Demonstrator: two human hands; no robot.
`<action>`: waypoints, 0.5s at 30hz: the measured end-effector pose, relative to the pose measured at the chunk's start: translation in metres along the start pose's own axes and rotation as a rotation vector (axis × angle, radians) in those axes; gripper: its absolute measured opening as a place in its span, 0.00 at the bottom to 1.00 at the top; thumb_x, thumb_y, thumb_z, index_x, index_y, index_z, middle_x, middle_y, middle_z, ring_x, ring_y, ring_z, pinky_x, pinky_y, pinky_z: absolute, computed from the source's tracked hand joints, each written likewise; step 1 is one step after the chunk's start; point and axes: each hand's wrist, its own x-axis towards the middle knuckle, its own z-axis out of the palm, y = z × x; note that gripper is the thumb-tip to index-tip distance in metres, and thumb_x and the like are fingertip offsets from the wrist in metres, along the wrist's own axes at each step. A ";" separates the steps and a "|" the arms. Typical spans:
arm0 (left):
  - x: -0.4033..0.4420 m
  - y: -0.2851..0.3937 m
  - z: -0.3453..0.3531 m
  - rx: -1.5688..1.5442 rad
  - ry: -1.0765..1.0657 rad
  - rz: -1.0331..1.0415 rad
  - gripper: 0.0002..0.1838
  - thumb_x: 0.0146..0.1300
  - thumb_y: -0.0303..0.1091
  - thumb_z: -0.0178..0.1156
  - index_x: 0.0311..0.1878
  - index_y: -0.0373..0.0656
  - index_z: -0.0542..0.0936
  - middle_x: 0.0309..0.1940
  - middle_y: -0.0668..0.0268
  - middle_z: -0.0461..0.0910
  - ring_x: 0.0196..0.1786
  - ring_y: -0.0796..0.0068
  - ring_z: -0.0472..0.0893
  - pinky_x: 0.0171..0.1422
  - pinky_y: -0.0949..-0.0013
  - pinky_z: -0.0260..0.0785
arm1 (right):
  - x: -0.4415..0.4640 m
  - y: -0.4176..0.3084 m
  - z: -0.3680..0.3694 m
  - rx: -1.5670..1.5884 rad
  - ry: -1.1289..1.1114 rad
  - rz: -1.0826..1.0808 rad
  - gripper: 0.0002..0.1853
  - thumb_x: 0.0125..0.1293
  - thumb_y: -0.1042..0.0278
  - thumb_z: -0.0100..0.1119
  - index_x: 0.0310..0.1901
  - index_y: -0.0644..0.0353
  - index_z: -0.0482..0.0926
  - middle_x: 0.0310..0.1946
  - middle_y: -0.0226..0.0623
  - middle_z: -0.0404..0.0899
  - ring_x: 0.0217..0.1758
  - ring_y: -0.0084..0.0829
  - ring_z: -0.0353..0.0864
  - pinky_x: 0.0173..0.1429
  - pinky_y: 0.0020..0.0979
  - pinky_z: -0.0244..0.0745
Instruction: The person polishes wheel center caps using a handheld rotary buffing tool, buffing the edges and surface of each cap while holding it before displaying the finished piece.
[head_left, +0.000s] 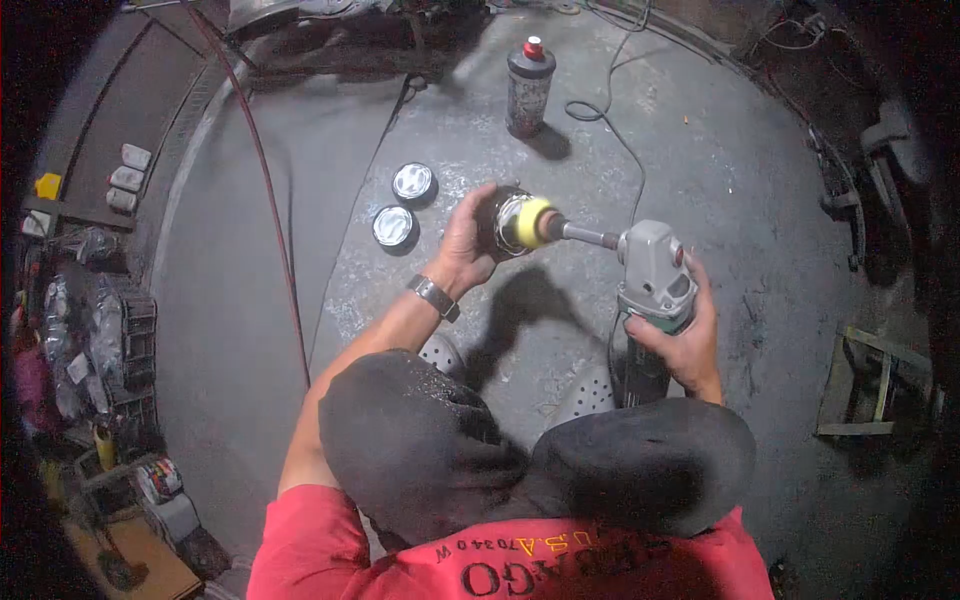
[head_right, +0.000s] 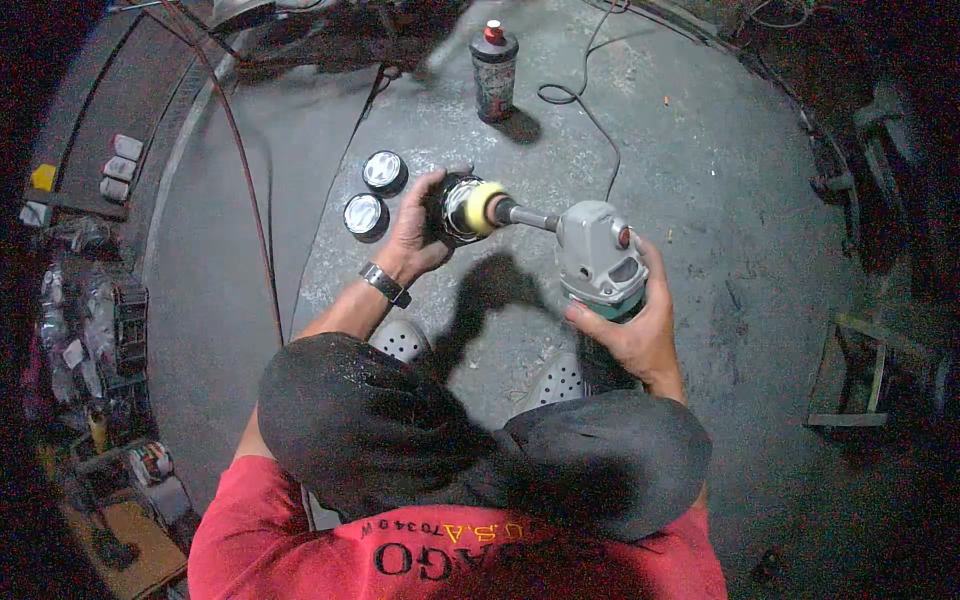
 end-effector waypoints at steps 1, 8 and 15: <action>0.000 0.001 -0.002 0.005 -0.004 0.006 0.22 0.72 0.55 0.57 0.58 0.49 0.80 0.52 0.66 0.84 0.53 0.68 0.84 0.61 0.51 0.78 | 0.000 0.001 0.001 0.000 0.008 -0.009 0.57 0.43 0.65 0.87 0.73 0.65 0.60 0.64 0.48 0.74 0.67 0.38 0.76 0.72 0.39 0.70; 0.010 0.004 -0.007 0.206 0.011 0.036 0.24 0.73 0.56 0.58 0.60 0.47 0.79 0.51 0.67 0.83 0.52 0.71 0.84 0.59 0.60 0.77 | -0.001 0.002 -0.007 -0.113 -0.089 -0.054 0.57 0.42 0.65 0.88 0.73 0.63 0.61 0.65 0.48 0.73 0.69 0.40 0.75 0.74 0.39 0.68; 0.002 0.011 -0.001 0.307 0.009 0.055 0.26 0.72 0.54 0.60 0.61 0.43 0.79 0.50 0.64 0.83 0.52 0.72 0.83 0.56 0.63 0.78 | -0.002 -0.009 -0.006 -0.174 -0.119 -0.064 0.58 0.39 0.64 0.89 0.72 0.63 0.62 0.64 0.48 0.74 0.69 0.40 0.75 0.75 0.40 0.67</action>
